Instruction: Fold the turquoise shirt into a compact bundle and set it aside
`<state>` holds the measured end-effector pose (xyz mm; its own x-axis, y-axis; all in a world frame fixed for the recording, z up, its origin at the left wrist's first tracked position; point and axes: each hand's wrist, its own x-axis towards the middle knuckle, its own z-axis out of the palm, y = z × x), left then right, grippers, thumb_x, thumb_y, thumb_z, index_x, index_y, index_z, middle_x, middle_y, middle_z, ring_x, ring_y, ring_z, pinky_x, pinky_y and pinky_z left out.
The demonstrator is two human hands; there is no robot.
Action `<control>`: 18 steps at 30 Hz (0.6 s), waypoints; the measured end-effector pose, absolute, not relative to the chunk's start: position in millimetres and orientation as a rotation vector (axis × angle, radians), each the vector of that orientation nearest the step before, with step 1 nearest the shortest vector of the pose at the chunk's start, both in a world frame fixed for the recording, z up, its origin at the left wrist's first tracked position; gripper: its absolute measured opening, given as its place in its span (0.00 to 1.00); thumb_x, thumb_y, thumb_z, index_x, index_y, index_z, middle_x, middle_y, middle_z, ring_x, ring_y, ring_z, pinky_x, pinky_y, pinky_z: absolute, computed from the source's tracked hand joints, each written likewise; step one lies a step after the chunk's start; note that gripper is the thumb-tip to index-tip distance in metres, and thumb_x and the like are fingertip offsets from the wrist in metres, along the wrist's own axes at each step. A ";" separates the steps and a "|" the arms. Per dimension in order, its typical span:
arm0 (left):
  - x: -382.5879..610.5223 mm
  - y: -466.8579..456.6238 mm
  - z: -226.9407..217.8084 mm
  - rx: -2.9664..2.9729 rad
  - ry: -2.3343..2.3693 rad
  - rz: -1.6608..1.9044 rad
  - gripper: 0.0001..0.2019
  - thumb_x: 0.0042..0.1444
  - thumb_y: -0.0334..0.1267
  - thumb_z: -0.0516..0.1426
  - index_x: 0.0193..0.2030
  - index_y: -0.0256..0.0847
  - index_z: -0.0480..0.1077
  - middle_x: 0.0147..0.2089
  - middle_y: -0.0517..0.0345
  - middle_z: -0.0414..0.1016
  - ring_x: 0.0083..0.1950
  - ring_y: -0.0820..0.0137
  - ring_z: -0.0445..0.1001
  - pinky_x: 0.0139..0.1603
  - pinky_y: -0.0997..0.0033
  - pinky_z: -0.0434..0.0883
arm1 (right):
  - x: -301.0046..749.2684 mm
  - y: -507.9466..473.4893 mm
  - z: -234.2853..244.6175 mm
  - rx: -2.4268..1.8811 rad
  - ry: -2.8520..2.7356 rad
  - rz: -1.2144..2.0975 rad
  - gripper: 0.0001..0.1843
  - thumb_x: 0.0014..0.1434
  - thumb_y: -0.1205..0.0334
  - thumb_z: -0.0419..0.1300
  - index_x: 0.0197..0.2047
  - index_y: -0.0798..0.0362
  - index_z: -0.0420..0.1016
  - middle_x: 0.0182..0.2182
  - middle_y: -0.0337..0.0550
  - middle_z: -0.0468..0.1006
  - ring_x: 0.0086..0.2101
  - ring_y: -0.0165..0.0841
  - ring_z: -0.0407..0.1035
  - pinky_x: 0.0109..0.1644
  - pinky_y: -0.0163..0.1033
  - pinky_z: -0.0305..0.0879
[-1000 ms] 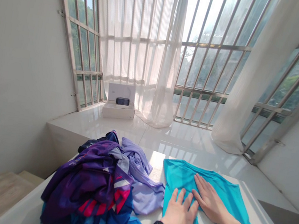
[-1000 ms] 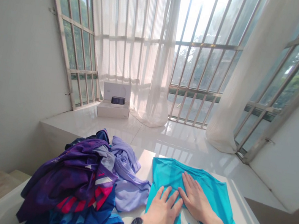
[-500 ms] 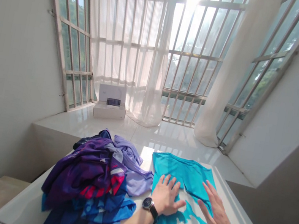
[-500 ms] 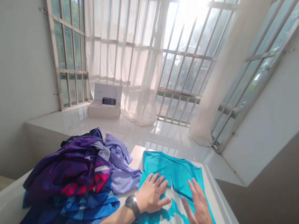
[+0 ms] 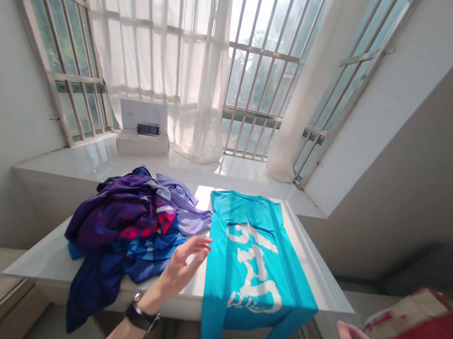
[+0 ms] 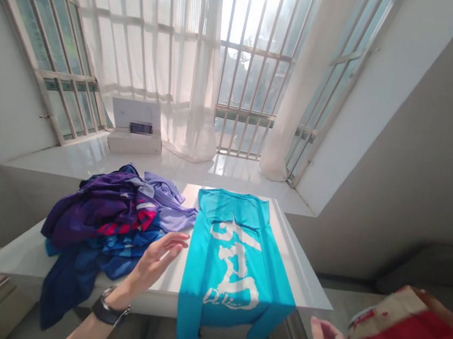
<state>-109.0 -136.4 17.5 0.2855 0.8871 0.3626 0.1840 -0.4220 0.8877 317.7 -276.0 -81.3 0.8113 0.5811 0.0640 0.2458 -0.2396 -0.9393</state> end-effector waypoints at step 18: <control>-80.2 -248.7 -93.8 1.261 1.217 0.860 0.20 0.53 0.60 0.60 0.47 0.53 0.75 0.47 0.57 0.83 0.53 0.47 0.79 0.61 0.51 0.72 | 288.9 -260.0 -90.4 -1.584 -0.952 0.948 0.28 0.42 0.40 0.72 0.42 0.49 0.82 0.41 0.49 0.88 0.49 0.56 0.80 0.60 0.59 0.74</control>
<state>-80.2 -248.7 -93.8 0.2009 0.9614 -0.1881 0.1438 0.1610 0.9764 288.9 -260.0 -90.4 0.3783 0.9184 -0.1164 0.1202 -0.1734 -0.9775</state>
